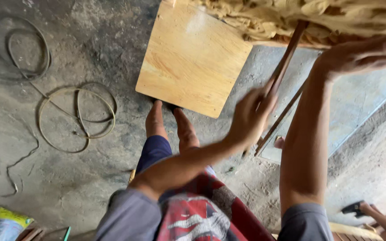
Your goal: The person sands the carved wooden backrest of a chair using a strip of sandpaper, pulling it through the intricate openings and around the decorative elements.
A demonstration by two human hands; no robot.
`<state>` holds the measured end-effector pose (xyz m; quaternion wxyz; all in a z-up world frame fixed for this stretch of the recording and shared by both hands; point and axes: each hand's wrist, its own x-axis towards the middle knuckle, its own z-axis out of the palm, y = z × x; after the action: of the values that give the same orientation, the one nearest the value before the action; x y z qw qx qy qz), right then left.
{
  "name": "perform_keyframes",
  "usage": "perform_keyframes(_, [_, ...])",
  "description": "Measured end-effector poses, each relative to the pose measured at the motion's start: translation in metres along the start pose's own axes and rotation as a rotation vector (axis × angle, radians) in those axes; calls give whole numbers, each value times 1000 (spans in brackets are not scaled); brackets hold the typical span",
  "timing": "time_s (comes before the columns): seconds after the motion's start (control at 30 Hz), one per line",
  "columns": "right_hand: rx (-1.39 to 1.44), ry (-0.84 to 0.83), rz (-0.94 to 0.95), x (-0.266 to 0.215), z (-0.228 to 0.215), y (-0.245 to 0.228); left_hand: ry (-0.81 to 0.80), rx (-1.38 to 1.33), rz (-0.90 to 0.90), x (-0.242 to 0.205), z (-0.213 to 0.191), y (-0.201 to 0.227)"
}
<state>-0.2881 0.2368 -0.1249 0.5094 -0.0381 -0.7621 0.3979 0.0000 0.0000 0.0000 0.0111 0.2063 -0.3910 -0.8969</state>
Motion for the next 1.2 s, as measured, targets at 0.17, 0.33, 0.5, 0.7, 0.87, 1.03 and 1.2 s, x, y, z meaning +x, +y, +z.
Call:
perform_keyframes(0.17, [65, -11, 3, -6, -4, -11, 40, 426, 108, 88, 12, -24])
perform_keyframes(0.33, [77, -2, 73, -9, 7, -22, 2, 324, 206, -3, -8, -20])
perform_keyframes(0.5, [112, -38, 78, -12, 0, -25, -80, 571, 269, 80, -32, -25])
perform_keyframes(0.7, [20, 13, 7, -18, 5, -25, -170, 558, 650, 42, -72, -17])
perform_keyframes(0.87, [65, -59, 30, -26, -1, -35, -217, 650, 466, 124, -47, -18])
perform_keyframes(1.03, [117, -72, 2, -24, 7, -43, -45, 584, 367, 14, -28, -2])
perform_keyframes(1.2, [77, -11, 61, -29, 7, -49, 21, 605, 377, 67, 6, 5])
